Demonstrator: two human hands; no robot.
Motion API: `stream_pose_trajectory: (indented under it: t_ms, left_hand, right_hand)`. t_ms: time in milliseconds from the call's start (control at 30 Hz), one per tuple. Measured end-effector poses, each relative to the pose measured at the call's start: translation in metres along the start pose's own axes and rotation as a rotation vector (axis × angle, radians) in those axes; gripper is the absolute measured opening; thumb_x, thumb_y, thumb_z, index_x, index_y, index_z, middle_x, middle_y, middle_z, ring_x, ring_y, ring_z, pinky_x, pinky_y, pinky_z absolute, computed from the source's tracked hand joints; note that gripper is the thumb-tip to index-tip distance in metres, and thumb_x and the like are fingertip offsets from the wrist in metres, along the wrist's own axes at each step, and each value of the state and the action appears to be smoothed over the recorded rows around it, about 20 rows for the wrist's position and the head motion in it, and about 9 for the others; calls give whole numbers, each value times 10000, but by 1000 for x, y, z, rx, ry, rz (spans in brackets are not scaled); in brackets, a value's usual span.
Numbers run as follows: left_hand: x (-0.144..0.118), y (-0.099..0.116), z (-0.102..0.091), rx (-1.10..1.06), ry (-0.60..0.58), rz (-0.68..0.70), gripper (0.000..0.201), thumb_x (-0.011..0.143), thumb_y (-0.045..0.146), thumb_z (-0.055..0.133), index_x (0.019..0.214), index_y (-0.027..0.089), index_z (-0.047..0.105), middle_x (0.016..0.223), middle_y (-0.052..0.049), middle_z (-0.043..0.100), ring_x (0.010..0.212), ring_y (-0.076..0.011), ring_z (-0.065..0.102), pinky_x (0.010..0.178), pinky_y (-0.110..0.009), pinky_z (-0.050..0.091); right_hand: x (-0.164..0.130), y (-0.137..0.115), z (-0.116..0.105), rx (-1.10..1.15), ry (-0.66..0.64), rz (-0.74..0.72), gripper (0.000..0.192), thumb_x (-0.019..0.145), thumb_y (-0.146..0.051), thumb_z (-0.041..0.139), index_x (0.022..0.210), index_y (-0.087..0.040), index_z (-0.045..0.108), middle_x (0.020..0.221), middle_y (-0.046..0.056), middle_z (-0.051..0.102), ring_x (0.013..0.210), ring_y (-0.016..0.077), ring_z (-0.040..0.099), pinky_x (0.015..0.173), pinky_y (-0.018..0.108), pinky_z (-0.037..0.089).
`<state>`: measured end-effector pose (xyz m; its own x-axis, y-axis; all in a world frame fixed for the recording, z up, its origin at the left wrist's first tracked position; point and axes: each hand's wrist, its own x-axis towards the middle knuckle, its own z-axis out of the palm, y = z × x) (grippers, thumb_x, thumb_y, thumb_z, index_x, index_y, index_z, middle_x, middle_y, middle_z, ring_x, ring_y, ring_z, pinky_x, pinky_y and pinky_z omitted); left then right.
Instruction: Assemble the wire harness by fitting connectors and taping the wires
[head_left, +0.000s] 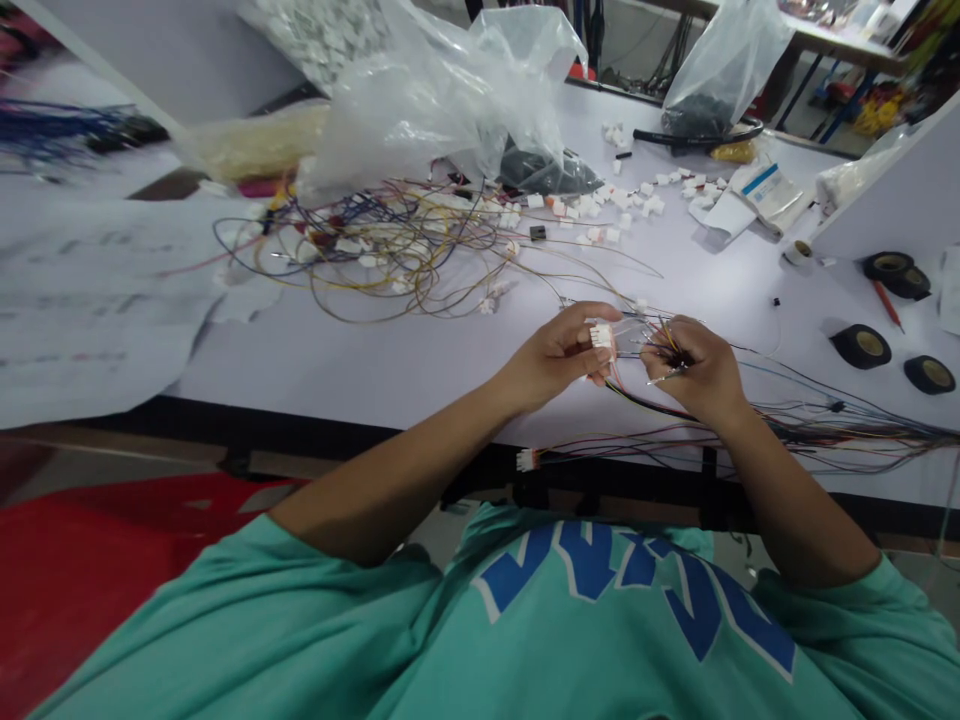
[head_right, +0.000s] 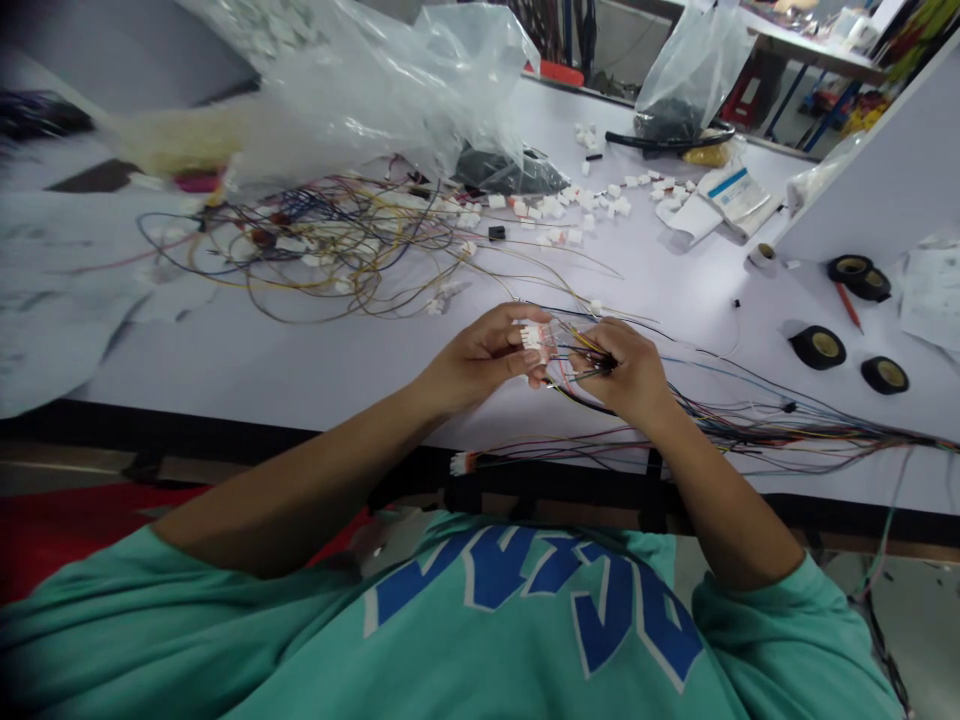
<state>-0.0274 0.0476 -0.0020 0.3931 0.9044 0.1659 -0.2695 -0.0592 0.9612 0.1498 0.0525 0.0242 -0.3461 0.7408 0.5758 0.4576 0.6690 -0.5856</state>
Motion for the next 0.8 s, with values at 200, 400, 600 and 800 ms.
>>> stream_pose_trajectory:
  t_ms: [200,400,600,800]
  left_hand:
    - [1,-4,-2,-91,-33,8,374,708,301,703,996,179,496,702,34,561,582,-68,546,552,-191,479]
    - [0,-1,0,-151,-32,-26,408,686,297,722,987,178,474,707,34,573,584,-78,557,547,-205,471]
    - [1,1,2,-194,-32,-81,423,648,319,753,953,166,502,682,25,585,563,-82,550,516,-199,447]
    - [1,1,2,-225,-53,-126,425,625,310,771,939,167,523,665,28,580,560,-87,546,514,-202,451]
  right_hand:
    - [0,1,1,-24,-4,-60,245,671,-110,494,540,-210,313,523,-62,335,506,73,307,471,210,285]
    - [0,-3,-4,34,-94,116,164,671,-166,490,546,-202,390,522,-55,385,506,78,347,486,219,299]
    - [1,-3,-6,35,-176,188,194,665,-181,473,524,-207,342,506,-53,364,507,84,326,503,226,302]
    - [2,-3,-3,4,-146,155,223,637,-173,460,518,-216,277,491,-58,312,490,82,285,483,218,282]
